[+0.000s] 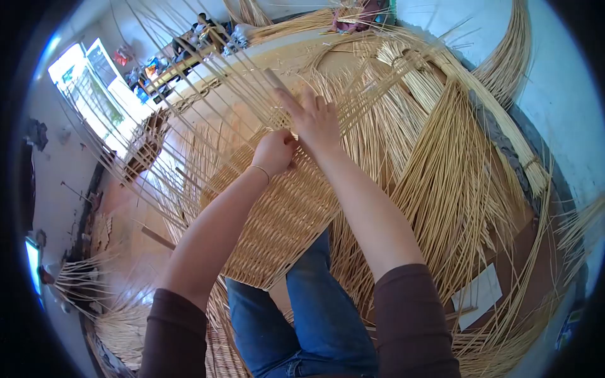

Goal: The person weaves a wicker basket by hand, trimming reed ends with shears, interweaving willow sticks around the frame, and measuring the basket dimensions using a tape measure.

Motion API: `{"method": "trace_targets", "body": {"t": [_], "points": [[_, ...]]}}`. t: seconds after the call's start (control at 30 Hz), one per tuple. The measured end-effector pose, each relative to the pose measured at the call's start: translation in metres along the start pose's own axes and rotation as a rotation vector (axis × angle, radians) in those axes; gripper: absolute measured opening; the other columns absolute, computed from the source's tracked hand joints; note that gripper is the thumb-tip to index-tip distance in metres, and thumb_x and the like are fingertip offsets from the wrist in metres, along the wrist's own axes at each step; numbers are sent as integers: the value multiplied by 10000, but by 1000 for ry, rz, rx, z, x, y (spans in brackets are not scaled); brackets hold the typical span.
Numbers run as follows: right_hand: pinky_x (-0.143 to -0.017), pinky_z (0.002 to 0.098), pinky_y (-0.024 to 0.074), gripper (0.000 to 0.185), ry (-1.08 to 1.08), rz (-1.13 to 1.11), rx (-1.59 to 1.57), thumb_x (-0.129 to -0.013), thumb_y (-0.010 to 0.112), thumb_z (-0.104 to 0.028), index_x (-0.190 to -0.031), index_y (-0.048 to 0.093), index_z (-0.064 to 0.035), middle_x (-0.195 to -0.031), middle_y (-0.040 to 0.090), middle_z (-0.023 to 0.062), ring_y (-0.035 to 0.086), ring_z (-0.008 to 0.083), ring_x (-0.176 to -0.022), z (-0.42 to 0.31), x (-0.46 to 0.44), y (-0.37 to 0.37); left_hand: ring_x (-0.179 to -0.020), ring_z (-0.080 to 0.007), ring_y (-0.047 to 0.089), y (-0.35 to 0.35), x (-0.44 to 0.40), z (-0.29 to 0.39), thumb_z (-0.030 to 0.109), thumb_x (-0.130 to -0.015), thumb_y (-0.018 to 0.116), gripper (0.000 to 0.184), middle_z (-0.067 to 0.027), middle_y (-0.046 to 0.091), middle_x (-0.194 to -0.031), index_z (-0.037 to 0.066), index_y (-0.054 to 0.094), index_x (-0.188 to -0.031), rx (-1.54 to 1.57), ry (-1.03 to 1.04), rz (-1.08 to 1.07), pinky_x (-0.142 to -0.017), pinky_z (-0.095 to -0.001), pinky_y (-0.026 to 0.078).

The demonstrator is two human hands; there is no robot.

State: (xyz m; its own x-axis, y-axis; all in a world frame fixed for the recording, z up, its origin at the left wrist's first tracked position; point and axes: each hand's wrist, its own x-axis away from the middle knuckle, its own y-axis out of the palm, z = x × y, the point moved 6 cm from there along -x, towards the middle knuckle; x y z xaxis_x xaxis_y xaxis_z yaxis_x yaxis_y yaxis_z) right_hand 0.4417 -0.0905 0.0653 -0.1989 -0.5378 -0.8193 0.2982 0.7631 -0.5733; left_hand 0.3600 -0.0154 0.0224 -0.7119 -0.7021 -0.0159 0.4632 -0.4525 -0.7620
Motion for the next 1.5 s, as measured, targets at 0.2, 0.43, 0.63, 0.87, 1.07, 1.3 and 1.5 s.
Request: {"method": "trace_targets", "body": {"t": [0.2, 0.43, 0.63, 0.87, 1.07, 1.3, 1.5], "points": [[-1041, 477, 315, 563, 89, -105, -218, -906, 515, -158, -1435, 346, -250, -1324, 442, 175, 463, 354, -1196, 5, 32, -28, -673, -146, 646, -54, 118, 1, 117, -886, 577, 258, -108, 664, -837, 49, 619, -1132, 223, 210, 54, -592, -280, 511], [-877, 390, 428, 334, -151, -286, -866, -817, 643, -114, -1148, 607, -92, -1020, 626, 92, 580, 281, -984, -148, 149, -95, -783, -107, 574, -146, 280, -104, 24, -892, 570, 113, -52, 609, -838, -11, 603, -995, 450, 117, 638, -722, -248, 471], [-794, 425, 476, 380, -87, -193, -1100, -790, 674, -70, -1159, 587, -41, -1027, 651, 127, 619, 327, -934, -213, 170, -130, -896, -205, 592, -95, 322, -113, 128, -811, 669, 100, -23, 599, -858, 116, 607, -888, -36, 293, 254, -1067, -492, 233], [-820, 294, 468, 295, 359, -337, -1153, -986, 483, -114, -1224, 553, 46, -1093, 633, 138, 600, 185, -971, -190, 206, -117, -753, -322, 601, -84, 314, -132, 168, -833, 621, 120, -125, 602, -726, 49, 635, -816, 48, 179, 209, -695, -407, 482], [-977, 323, 407, 320, 447, -357, -1286, -992, 395, -107, -1234, 538, 45, -1218, 585, 156, 558, 237, -1120, -192, 228, -120, -663, -325, 587, -51, 305, -128, 186, -848, 608, 158, -136, 586, -673, 55, 567, -770, -102, 95, 538, -589, -446, 468], [-1013, 393, 397, 322, 253, -143, -1277, -941, 294, -11, -1164, 518, 55, -1194, 575, 191, 537, 311, -1158, -187, 227, -135, -659, -258, 560, -33, 315, -129, 170, -800, 695, 148, -64, 562, -670, 69, 586, -809, -67, 290, 701, -590, -360, 464], [-815, 395, 479, 161, -87, -280, -780, -882, 590, -150, -771, 603, -33, -760, 619, 95, 606, 289, -717, -223, 163, -167, -738, -277, 588, -26, 310, -136, 219, -748, 722, 229, -86, 595, -758, 66, 577, -837, 141, 228, 677, -644, -374, 486]]}}
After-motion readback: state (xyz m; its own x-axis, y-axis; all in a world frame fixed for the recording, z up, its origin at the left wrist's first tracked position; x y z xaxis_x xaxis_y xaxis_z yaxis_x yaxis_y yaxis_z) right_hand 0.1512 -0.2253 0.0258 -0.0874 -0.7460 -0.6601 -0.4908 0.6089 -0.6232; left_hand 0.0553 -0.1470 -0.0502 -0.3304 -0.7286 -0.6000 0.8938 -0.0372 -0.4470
